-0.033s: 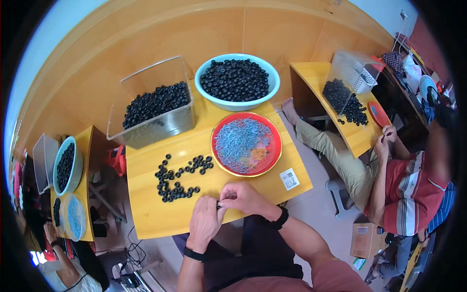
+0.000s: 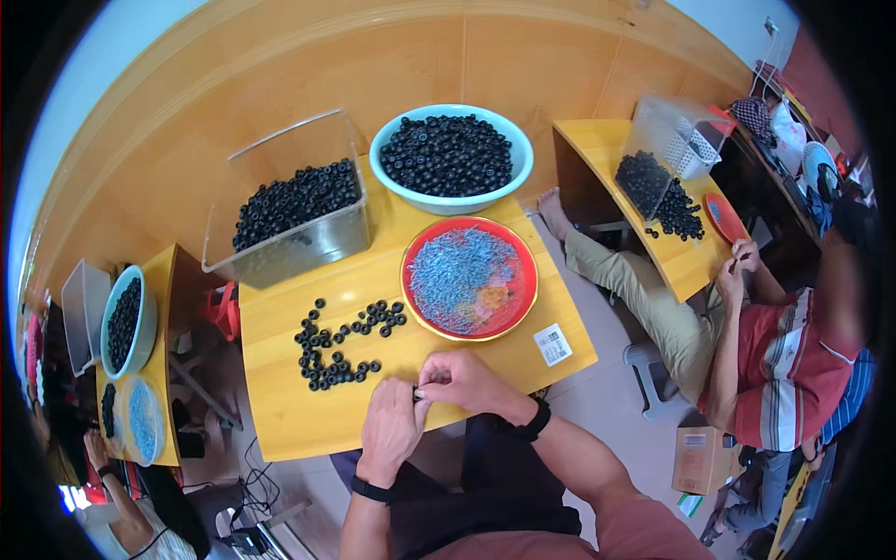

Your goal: Sorting and arranging small black rubber or plastic components into groups and containers.

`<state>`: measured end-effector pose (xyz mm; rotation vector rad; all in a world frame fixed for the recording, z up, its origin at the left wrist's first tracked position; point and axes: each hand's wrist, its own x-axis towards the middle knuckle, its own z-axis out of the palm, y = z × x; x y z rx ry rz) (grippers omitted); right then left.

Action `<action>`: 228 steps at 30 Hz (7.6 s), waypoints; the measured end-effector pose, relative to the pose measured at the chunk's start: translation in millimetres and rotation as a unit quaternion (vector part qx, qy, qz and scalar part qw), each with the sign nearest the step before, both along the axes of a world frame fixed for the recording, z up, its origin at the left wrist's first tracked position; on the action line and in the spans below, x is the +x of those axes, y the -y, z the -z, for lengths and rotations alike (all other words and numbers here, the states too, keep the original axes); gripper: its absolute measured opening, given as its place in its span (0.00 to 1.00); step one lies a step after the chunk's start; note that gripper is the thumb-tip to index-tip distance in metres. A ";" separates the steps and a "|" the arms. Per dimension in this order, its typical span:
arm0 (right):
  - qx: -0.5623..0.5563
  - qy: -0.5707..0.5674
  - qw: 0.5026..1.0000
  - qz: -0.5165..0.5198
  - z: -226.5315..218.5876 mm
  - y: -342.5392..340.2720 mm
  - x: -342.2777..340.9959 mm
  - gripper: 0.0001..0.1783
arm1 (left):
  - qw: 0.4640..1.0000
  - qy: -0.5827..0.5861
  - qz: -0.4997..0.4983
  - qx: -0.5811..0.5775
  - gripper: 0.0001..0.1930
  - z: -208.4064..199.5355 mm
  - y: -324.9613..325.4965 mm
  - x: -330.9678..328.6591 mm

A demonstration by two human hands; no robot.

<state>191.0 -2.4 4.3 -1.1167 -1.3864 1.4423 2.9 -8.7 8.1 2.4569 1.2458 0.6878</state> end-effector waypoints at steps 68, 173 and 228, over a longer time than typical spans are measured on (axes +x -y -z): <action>0.225 0.317 0.902 0.187 -140.8 -117.5 63.5 0.15 | 0.990 0.142 -0.007 0.015 0.12 0.6 -6.2 0.1; 0.149 0.575 0.797 0.113 -51.0 -48.6 108.9 0.05 | 0.962 0.241 -0.122 -0.038 0.11 -3.7 -21.0 -14.2; 0.098 0.136 0.968 0.184 15.0 18.7 -6.4 0.09 | 0.922 0.331 -0.150 -0.136 0.09 8.0 -12.4 -16.5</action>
